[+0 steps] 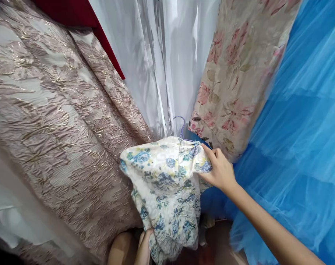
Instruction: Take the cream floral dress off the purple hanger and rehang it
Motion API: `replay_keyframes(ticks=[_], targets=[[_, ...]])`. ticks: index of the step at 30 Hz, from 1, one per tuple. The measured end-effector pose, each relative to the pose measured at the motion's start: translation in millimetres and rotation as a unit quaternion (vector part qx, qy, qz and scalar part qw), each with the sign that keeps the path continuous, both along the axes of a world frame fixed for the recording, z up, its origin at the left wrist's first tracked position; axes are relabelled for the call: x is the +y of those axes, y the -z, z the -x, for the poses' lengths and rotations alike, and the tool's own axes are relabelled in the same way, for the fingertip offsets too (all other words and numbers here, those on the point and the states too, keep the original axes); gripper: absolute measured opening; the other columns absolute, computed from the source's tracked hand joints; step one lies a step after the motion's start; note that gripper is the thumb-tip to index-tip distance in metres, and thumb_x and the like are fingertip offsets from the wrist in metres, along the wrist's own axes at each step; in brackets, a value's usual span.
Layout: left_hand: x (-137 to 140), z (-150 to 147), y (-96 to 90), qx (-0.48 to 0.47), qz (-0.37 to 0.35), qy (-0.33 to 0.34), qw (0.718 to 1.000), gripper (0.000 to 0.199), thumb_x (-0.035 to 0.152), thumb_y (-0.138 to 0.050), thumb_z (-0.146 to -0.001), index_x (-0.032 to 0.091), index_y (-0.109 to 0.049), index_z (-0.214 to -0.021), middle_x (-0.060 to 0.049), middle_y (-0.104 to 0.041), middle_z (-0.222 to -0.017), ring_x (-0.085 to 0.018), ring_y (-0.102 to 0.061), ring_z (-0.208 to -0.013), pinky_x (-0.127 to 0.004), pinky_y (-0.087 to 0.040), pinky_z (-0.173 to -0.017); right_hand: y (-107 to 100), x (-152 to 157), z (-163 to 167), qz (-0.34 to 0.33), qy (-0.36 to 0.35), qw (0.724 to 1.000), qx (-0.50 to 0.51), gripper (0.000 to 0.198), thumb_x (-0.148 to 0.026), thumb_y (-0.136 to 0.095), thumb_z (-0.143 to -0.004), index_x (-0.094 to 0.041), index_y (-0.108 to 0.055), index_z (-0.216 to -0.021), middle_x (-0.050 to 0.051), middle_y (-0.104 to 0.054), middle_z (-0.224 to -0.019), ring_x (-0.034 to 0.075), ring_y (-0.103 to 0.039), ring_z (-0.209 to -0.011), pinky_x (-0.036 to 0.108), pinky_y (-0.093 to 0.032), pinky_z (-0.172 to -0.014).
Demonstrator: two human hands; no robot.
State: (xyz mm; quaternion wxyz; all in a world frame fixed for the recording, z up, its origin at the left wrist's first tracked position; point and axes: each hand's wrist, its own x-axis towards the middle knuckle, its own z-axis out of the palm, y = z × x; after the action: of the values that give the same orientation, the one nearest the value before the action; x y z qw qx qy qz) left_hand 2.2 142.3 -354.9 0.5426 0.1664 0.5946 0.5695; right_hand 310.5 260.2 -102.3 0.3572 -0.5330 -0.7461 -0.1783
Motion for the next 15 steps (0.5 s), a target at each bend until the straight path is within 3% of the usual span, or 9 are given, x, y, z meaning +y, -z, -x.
replay_keyframes(ticks=[7,12,15], targets=[[2.5,0.7,6.7,-0.005,0.006,-0.008,1.000,0.032,0.043,-0.071,-0.070,0.020,-0.068,-0.092,-0.008,-0.076,-0.105,-0.035,-0.064,-0.121,-0.044,-0.050,-0.105,-19.1,3.8,8.4,-0.025,-0.040,0.999,-0.017,0.084,-0.063,-0.060,-0.083,-0.023,-0.040,-0.155,0.011,-0.056,-0.103,0.029,-0.062,-0.081,0.036,-0.049,-0.060],[-9.3,-4.5,19.6,-0.010,0.047,-0.052,0.998,0.023,0.039,-0.070,-0.068,0.022,-0.071,-0.084,-0.007,-0.076,-0.090,-0.038,-0.070,-0.110,-0.045,-0.057,-0.093,-14.3,4.1,6.2,-0.006,-0.117,0.992,-0.041,0.088,-0.061,-0.061,-0.084,-0.022,-0.034,-0.158,0.012,-0.053,-0.104,0.030,-0.059,-0.083,0.039,-0.051,-0.066],[-17.2,-10.4,21.7,-0.006,0.095,-0.081,0.992,0.019,0.036,-0.069,-0.069,0.021,-0.071,-0.080,-0.007,-0.074,-0.083,-0.037,-0.072,-0.105,-0.045,-0.058,-0.092,-9.9,5.7,0.1,0.005,-0.127,0.990,-0.052,0.093,-0.058,-0.064,-0.083,-0.020,-0.030,-0.160,0.014,-0.053,-0.108,0.032,-0.059,-0.091,0.044,-0.053,-0.074]])
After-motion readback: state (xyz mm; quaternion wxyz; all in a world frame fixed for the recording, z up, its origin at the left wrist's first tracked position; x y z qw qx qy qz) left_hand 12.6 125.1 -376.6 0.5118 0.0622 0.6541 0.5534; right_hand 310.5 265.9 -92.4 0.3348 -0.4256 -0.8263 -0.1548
